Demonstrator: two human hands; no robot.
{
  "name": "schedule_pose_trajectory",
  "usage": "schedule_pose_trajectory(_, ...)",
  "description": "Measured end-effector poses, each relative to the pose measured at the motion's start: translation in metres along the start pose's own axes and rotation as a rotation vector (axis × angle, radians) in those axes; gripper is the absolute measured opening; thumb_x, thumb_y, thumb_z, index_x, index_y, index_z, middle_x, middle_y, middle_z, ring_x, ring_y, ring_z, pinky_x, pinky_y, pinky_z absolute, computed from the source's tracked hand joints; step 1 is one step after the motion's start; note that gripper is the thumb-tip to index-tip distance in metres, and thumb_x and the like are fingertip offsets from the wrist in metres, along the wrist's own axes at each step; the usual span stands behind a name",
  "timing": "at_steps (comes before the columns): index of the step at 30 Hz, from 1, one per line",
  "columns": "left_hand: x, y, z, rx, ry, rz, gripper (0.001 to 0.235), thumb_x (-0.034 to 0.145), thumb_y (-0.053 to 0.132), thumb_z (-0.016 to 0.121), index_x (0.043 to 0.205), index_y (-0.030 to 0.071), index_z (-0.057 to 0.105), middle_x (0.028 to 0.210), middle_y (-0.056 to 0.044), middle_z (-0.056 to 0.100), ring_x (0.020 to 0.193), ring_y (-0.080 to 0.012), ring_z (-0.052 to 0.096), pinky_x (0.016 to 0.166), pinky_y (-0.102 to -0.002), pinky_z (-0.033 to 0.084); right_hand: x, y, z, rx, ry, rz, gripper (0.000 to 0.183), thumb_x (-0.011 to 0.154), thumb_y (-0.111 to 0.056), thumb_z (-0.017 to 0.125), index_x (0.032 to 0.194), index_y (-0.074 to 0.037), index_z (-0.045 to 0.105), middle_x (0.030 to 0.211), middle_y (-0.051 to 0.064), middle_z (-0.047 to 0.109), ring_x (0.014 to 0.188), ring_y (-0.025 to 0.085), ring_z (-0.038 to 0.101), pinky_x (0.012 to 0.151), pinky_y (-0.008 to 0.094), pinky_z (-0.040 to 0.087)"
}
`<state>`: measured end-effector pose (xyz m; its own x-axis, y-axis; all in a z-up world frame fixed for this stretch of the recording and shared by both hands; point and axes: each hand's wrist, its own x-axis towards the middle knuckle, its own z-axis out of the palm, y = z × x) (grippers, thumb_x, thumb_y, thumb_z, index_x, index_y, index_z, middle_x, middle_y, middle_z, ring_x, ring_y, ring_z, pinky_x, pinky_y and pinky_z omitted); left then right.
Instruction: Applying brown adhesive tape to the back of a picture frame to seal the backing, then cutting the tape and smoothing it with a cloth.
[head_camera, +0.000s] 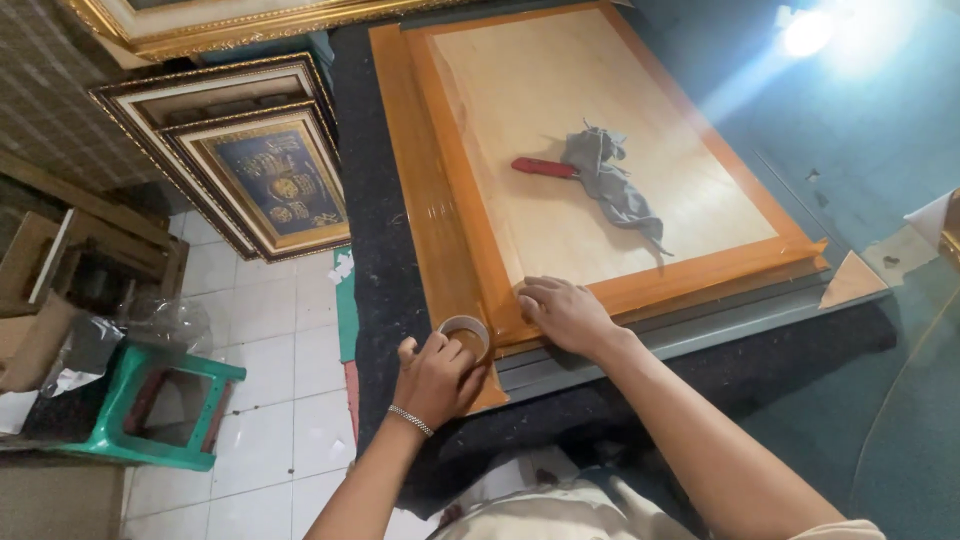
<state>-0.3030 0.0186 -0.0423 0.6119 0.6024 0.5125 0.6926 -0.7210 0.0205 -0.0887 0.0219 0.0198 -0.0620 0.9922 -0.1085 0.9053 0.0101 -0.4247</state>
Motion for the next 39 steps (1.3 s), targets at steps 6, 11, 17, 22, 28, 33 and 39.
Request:
schedule_pose_trajectory(6,0.003,-0.001,0.008,0.034,-0.013,-0.027,0.018,0.078,0.040,0.048,0.068,0.024,0.044,0.067,0.006,0.043,0.080,-0.0104,0.044,0.079,-0.037,0.022,-0.001,-0.003,0.001,-0.079,-0.020,0.026,0.047,0.087,-0.050,0.034,0.115,-0.019,0.057,0.128,0.002,0.049,0.120,0.022,0.043,0.092,0.041,0.040)
schedule_pose_trajectory(11,0.004,0.000,0.007,0.028,-0.025,-0.036,0.019,0.079,0.039,0.048,0.068,0.024,0.044,0.067,0.005,0.043,0.080,-0.0112,0.044,0.079,-0.037,0.022,-0.001,-0.005,0.004,-0.153,-0.012,-0.033,0.048,0.077,-0.044,0.048,0.111,-0.012,0.057,0.125,0.007,0.050,0.115,0.027,0.047,0.087,0.042,0.044)
schedule_pose_trajectory(17,0.001,0.000,0.011,0.010,-0.017,-0.040,0.016,0.078,0.037,0.050,0.069,0.024,0.047,0.068,0.004,0.044,0.081,-0.0122,0.044,0.078,-0.038,0.022,0.001,-0.012,0.024,-0.453,0.030,-0.120,0.061,0.065,-0.056,0.057,0.102,-0.008,0.054,0.110,0.010,0.051,0.104,0.028,0.052,0.076,0.037,0.050)
schedule_pose_trajectory(22,0.002,-0.003,0.009,-0.005,-0.013,-0.043,0.017,0.079,0.038,0.051,0.071,0.023,0.050,0.068,0.004,0.045,0.083,-0.0130,0.045,0.079,-0.040,0.022,0.004,-0.018,0.026,-0.624,0.028,-0.134,0.071,0.065,-0.062,0.053,0.107,-0.005,0.049,0.097,0.011,0.048,0.093,0.027,0.053,0.067,0.035,0.052)
schedule_pose_trajectory(28,0.001,-0.006,0.016,-0.059,-0.124,-0.099,0.018,0.074,0.036,0.057,0.077,0.020,0.050,0.082,0.005,0.048,0.094,-0.0129,0.045,0.082,-0.040,0.029,0.001,-0.006,0.018,-0.640,0.187,-0.240,0.063,0.059,-0.060,0.061,0.095,-0.009,0.053,0.094,0.007,0.052,0.085,0.025,0.059,0.063,0.034,0.053)
schedule_pose_trajectory(33,0.009,-0.001,-0.008,-0.234,-0.134,-0.219,0.033,0.074,0.043,0.062,0.097,0.022,0.049,0.108,0.004,0.041,0.111,-0.0218,0.035,0.088,-0.045,0.029,-0.012,0.006,-0.022,-0.233,0.034,-0.223,0.048,0.061,-0.047,0.067,0.095,-0.016,0.053,0.098,0.002,0.062,0.094,0.026,0.059,0.076,0.040,0.050)
schedule_pose_trajectory(39,0.040,0.014,-0.016,-0.425,0.131,-0.332,0.027,0.073,0.042,0.055,0.092,0.022,0.059,0.111,0.000,0.051,0.109,-0.0281,0.040,0.084,-0.044,0.029,0.008,0.061,-0.058,0.087,0.279,0.232,0.026,0.081,-0.030,0.051,0.098,-0.014,0.065,0.098,0.000,0.066,0.087,0.019,0.060,0.070,0.035,0.047)
